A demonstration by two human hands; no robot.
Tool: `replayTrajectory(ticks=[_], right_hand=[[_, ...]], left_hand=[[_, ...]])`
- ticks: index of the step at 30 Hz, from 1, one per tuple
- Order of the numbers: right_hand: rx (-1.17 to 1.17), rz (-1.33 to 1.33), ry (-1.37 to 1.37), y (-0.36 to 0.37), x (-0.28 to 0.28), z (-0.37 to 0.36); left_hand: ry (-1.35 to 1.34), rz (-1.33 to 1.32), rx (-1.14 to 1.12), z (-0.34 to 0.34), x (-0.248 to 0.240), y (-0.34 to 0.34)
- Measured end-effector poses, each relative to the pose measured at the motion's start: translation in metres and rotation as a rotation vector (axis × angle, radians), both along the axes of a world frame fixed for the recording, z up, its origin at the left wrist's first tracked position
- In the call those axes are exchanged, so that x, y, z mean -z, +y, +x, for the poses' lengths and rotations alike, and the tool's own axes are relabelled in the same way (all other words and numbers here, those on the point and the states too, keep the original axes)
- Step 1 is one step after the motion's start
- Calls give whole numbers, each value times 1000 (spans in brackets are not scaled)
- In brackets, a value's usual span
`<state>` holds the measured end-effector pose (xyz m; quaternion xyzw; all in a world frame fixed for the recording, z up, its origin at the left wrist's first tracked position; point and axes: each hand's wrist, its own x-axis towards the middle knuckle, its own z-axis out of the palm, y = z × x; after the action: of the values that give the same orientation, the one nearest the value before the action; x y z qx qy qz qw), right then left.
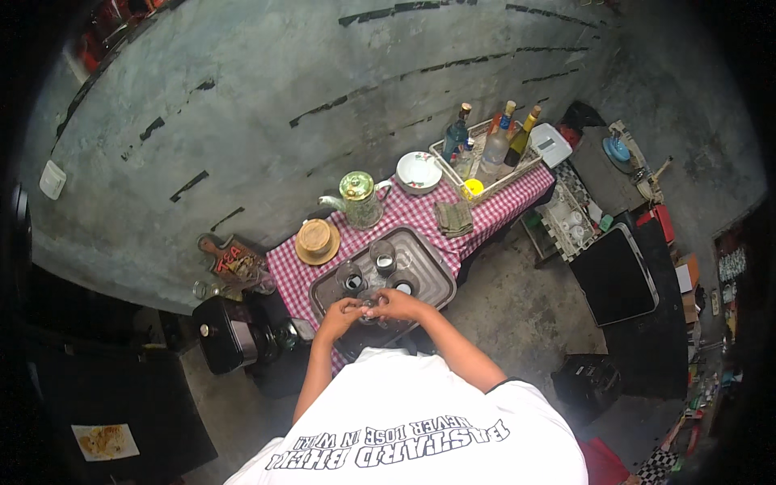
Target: The recorder is preparing a drink by pouring liquid from a green bottle into glasses on a tray and then stirring/mixing.
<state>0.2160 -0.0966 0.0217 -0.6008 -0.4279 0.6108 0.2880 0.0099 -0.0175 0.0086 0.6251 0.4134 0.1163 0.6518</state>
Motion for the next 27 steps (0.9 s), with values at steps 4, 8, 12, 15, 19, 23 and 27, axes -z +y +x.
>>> replayTrajectory(ticks=[4,8,12,15,19,23,27], right_hand=[[1,-1,35,-1,-4,-2],[32,-22,61,-4,-2,-3],[62,-62,91,-5,-6,-4],[122,-101,119,-7,-8,-6],[234,-75,153,-15,-7,-11],[342,-23,170,-22,-8,-21],[411,-5,149,-25,-7,-24]], left_hand=[[-22,2,3,-1,6,0],[102,133,2,-2,-1,-1],[126,191,11,0,-22,-5],[135,189,8,1,-22,-2],[115,193,30,3,-27,2],[122,227,87,4,-29,6],[138,256,94,6,-21,5]])
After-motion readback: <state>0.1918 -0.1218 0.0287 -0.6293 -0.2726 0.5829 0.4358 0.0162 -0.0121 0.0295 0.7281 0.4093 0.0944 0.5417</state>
